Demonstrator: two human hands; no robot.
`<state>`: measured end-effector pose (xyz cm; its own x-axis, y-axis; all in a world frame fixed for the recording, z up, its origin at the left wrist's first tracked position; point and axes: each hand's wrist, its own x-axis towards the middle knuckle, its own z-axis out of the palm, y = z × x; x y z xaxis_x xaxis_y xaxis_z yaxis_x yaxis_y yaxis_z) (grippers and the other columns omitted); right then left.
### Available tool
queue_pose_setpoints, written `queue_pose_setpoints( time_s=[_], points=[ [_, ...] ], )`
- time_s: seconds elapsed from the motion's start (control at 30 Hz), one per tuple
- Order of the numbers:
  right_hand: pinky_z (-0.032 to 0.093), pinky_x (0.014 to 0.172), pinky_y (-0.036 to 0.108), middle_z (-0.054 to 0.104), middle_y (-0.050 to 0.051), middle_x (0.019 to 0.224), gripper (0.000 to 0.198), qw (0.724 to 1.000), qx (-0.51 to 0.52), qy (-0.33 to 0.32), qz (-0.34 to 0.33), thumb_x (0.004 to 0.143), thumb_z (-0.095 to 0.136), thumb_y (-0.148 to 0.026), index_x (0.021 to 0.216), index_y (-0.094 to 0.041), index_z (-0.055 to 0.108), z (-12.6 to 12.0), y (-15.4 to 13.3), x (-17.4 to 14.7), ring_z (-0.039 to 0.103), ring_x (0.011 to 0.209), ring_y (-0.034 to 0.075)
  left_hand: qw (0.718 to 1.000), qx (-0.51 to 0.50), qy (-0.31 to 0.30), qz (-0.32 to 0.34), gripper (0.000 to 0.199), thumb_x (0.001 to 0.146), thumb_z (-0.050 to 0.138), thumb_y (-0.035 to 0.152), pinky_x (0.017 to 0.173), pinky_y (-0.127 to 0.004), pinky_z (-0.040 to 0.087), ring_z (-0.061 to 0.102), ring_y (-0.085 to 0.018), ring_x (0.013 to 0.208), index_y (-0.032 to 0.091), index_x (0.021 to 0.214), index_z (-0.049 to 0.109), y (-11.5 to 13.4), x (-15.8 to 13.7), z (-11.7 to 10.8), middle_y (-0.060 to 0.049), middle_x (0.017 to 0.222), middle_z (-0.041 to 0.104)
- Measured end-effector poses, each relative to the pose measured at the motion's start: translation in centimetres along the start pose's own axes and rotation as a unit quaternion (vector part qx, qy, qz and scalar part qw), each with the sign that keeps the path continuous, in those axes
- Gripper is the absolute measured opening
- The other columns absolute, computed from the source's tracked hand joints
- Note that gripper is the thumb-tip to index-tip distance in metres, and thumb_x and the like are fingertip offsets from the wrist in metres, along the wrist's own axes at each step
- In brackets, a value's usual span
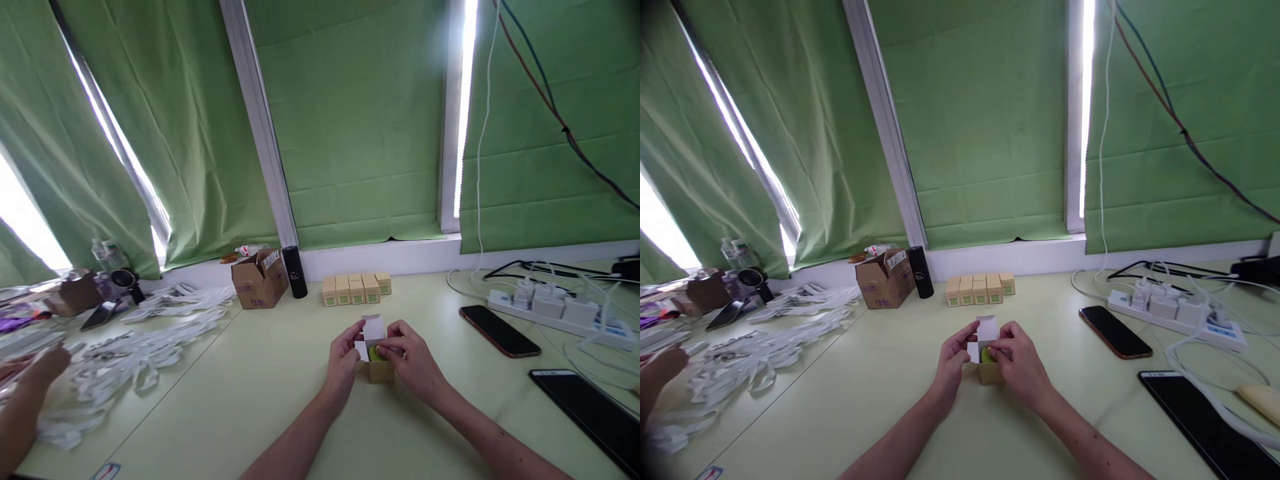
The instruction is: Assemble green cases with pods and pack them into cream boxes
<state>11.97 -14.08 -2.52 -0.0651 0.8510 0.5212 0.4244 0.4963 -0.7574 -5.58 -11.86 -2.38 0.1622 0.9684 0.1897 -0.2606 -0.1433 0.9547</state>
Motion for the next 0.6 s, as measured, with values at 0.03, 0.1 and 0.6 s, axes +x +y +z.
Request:
queue_pose_setpoints(
  time_s=[0.03,0.1,0.6],
  points=[
    [0.059,0.073,0.037,0.057,0.006,0.090,0.025,1.000,0.001,-0.001,0.003,0.091,0.062,-0.029,0.074,-0.025,0.080,0.00,0.05,0.04,0.063,0.084,0.023,1.000,0.000,-0.001,0.000,0.075,0.054,0.053,0.013,0.077,-0.029,0.049,0.064,-0.021,0.089,0.013,0.126,0.072,-0.02,-0.01,0.00,-0.008,0.094,0.073],
    [0.059,0.072,0.037,0.056,0.006,0.089,0.025,1.000,0.003,-0.001,0.006,0.090,0.062,-0.030,0.073,-0.026,0.080,0.00,0.16,0.12,0.062,0.083,0.023,1.000,0.001,-0.003,0.002,0.075,0.054,0.053,0.013,0.077,-0.029,0.049,0.064,-0.021,0.089,0.013,0.126,0.072,-0.06,-0.03,0.01,-0.008,0.094,0.072],
    [0.060,0.076,0.038,0.066,0.010,0.102,0.034,0.991,0.112,0.067,0.031,0.098,0.052,-0.046,0.099,-0.024,0.077,-0.27,0.49,0.10,0.066,0.093,0.025,1.000,0.005,0.007,0.007,0.074,0.054,0.053,0.013,0.078,-0.029,0.050,0.065,-0.021,0.088,0.015,0.125,0.073,0.61,-0.33,0.18,-0.006,0.092,0.073]
  ],
)
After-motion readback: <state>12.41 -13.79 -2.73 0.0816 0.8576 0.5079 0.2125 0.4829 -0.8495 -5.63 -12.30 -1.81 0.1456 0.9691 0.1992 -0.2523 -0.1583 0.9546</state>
